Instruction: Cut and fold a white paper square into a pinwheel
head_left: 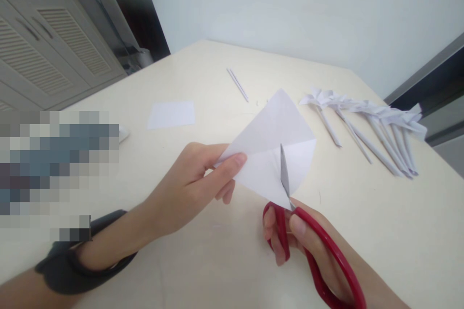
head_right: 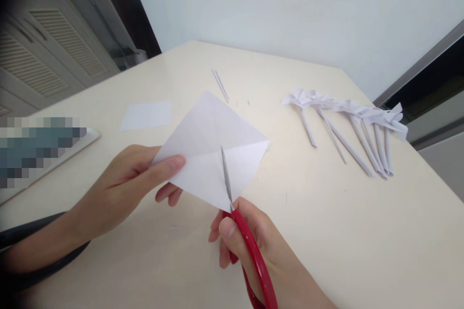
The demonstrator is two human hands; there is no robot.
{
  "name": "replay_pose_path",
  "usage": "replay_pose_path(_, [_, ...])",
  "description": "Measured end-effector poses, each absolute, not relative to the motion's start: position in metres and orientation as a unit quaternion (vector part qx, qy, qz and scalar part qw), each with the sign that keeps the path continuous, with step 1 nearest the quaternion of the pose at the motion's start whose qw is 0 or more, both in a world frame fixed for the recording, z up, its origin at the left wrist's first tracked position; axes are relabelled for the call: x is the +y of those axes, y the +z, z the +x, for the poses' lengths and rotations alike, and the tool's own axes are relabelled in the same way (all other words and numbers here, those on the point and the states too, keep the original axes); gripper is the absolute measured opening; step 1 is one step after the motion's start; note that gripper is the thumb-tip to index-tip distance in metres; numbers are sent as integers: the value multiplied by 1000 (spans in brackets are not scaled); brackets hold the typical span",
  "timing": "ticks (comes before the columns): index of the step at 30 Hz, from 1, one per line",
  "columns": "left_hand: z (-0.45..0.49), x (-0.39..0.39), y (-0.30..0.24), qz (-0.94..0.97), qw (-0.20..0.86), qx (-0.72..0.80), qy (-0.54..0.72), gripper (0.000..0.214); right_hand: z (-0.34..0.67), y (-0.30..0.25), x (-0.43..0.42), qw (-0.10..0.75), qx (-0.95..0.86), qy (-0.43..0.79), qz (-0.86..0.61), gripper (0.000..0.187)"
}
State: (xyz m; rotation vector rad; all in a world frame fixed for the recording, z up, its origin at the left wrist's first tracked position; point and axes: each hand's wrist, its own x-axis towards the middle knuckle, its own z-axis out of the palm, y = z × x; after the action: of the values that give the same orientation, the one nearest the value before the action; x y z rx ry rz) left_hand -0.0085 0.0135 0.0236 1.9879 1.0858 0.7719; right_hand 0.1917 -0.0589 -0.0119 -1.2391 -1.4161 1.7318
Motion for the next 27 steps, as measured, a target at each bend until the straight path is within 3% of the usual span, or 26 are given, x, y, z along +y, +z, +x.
replay_pose_path(27, [-5,11,22,775,361,418,308,48,193,-12,-58,302,-545,632,-461,39])
